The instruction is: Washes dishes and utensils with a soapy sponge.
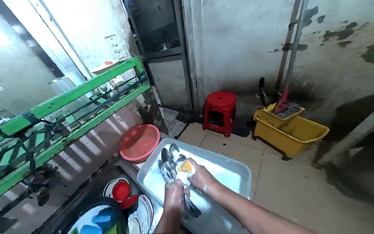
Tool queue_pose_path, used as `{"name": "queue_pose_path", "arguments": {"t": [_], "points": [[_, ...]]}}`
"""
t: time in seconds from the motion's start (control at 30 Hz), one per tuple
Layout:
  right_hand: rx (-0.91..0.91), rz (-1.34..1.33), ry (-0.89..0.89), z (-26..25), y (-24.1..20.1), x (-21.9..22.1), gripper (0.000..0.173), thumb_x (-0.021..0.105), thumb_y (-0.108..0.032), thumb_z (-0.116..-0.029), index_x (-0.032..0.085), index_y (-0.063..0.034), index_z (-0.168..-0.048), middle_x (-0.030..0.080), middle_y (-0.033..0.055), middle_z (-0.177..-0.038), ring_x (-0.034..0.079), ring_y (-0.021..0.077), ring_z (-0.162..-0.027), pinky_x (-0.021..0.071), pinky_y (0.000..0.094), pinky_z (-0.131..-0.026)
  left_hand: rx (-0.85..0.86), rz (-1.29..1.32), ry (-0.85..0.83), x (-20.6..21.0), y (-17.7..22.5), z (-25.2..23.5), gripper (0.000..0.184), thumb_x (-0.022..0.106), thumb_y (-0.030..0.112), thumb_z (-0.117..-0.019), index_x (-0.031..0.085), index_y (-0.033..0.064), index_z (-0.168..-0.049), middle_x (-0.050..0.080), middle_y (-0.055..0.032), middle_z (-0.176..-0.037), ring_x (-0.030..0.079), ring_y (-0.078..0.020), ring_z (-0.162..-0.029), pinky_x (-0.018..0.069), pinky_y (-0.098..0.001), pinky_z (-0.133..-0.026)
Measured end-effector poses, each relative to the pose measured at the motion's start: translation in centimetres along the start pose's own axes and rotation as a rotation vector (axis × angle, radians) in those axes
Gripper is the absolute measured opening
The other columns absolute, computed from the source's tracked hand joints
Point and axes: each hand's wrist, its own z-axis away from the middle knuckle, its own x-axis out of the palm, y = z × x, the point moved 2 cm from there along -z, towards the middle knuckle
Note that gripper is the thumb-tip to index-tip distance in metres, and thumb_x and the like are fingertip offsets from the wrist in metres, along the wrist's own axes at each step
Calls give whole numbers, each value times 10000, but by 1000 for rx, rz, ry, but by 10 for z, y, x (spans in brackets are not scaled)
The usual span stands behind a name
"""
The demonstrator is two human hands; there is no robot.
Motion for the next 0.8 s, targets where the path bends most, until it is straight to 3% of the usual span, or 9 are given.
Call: {"name": "queue_pose_path", "arguments": {"t": [0.13,0.27,0.37,0.47,0.57,0.63,0.7,0.77,0.8], "points": [[3,21,108,-24,-3,-23,469,631,-175,-1007,524,-73,-1453,643,235,-1312,611,384,-1246,453,552,-1084,-5,-29,-23,2,-1,2,196,441,-16,-1033,526,4,-858,532,-41,-563,521,-108,-442,477,-233,-439],[-40,50,28,-14,3,-8,554,608,-165,-1016,425,-66,-1530,610,263,-1355,592,405,-1275,436,558,-1100,11,-84,4,2,1,2,212,429,-7,-1042,528,1,-854,524,-36,-563,520,-110,-444,483,-237,-452],[-36,64,-26,-10,7,-7,552,609,-143,-1003,440,-90,-1525,606,256,-1364,583,401,-1287,434,563,-1098,-1,-116,10,1,-1,2,188,430,-1,-1045,516,-3,-877,523,-42,-565,526,-114,-441,486,-237,-445],[-74,16,144,-29,9,-26,432,646,-175,-997,574,-72,-1410,657,230,-1291,623,394,-1222,463,578,-1066,13,-85,-17,0,-3,2,226,432,14,-1046,537,1,-846,531,-46,-558,529,-118,-441,489,-248,-446],[-25,-357,318,-41,17,-36,504,625,-241,-1029,471,-42,-1465,646,265,-1255,649,404,-1125,507,586,-972,-4,-28,-23,0,-2,1,237,445,41,-1058,542,-4,-847,538,-56,-563,536,-130,-437,495,-255,-436],[41,-497,240,-41,22,-28,609,641,-335,-1017,415,-61,-1511,624,246,-1297,632,358,-1154,502,538,-999,-33,23,-75,1,-1,0,253,452,66,-1061,563,-11,-846,571,-72,-593,549,-135,-450,500,-258,-440],[88,-392,64,-38,28,-15,640,680,-355,-985,441,-50,-1495,626,229,-1301,628,326,-1183,490,506,-1041,-59,18,-134,4,1,1,215,456,74,-1064,579,-29,-921,616,-99,-668,566,-140,-472,511,-259,-450],[93,-280,-17,-31,22,-18,529,643,-304,-1014,519,-37,-1454,609,237,-1344,584,337,-1259,432,508,-1099,-62,-7,-158,4,1,1,227,458,87,-1069,608,-41,-958,653,-117,-726,591,-157,-498,532,-275,-480],[71,-239,28,-29,19,-25,458,632,-265,-1023,569,-34,-1413,624,244,-1324,593,354,-1247,436,522,-1092,-55,-9,-153,4,2,1,236,459,97,-1073,617,-47,-972,668,-123,-749,602,-160,-508,541,-279,-493]]}}
